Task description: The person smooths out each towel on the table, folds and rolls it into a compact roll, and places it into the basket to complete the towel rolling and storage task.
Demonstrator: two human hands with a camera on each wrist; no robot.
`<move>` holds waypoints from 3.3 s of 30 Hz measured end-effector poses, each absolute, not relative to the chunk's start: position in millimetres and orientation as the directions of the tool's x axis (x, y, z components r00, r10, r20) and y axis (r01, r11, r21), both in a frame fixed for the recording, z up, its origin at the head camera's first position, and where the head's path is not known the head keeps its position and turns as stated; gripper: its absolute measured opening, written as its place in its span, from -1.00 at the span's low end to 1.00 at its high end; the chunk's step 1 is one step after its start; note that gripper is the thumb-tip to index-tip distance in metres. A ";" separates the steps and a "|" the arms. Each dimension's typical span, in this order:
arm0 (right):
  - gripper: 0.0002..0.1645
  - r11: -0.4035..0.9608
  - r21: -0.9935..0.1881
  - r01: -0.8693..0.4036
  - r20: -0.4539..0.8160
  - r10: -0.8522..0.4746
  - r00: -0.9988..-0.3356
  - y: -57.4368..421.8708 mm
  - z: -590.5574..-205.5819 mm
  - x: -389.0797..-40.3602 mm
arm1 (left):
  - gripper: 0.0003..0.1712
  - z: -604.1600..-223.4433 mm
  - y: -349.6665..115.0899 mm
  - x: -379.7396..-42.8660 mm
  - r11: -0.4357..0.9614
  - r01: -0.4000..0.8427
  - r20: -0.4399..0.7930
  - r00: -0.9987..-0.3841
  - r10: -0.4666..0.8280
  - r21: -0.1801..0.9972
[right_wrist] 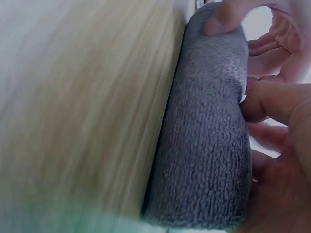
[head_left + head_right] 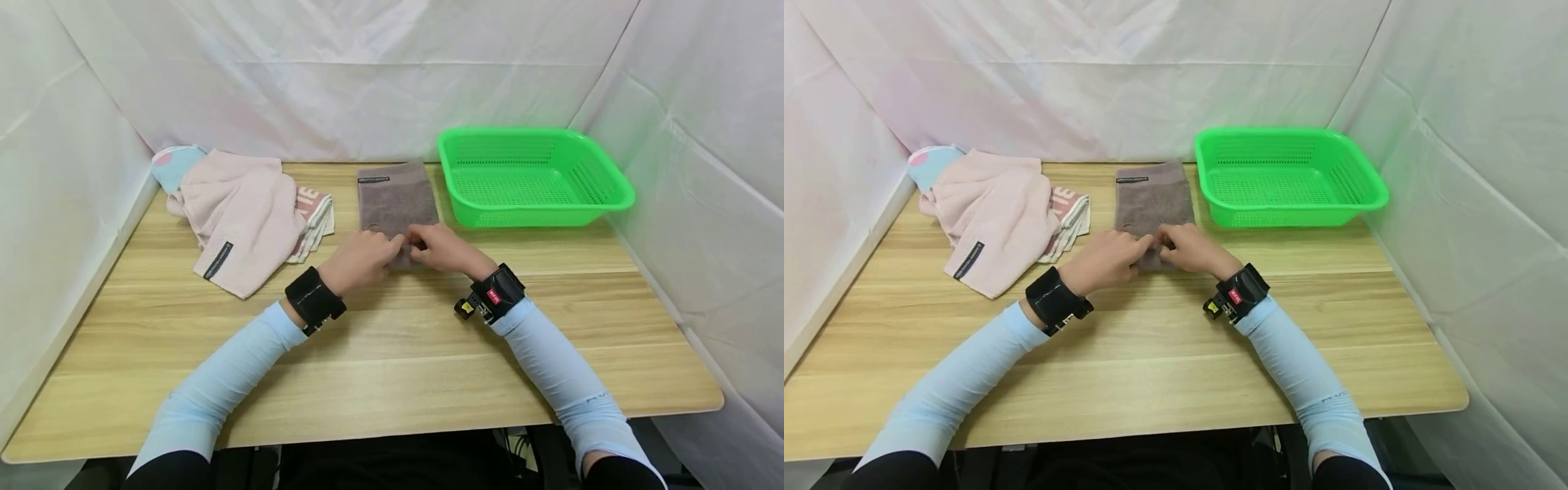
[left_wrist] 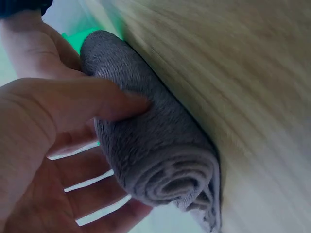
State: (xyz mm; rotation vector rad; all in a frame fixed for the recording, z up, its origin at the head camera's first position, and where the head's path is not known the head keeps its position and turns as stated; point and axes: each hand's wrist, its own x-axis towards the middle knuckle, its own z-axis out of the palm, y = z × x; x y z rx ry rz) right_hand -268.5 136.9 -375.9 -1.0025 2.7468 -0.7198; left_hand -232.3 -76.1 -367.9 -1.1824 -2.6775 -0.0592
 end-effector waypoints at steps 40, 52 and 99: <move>-0.62 0.653 -0.496 -0.572 0.029 -0.646 -0.763 136.1 -375.8 -264.6 | -0.82 -367.0 -75.7 -233.0 0.685 0.718 0.176 -0.663 0.728 -0.125; -0.24 0.725 0.013 -0.689 0.199 -0.677 -0.709 128.5 -362.7 -246.1 | -0.62 -370.3 -86.2 -249.5 0.694 0.694 0.094 -0.717 0.691 0.193; -0.31 0.718 0.204 -0.665 0.287 -0.694 -0.661 125.0 -364.8 -239.8 | -0.59 -360.3 -89.4 -259.5 0.722 0.626 0.003 -0.756 0.654 0.294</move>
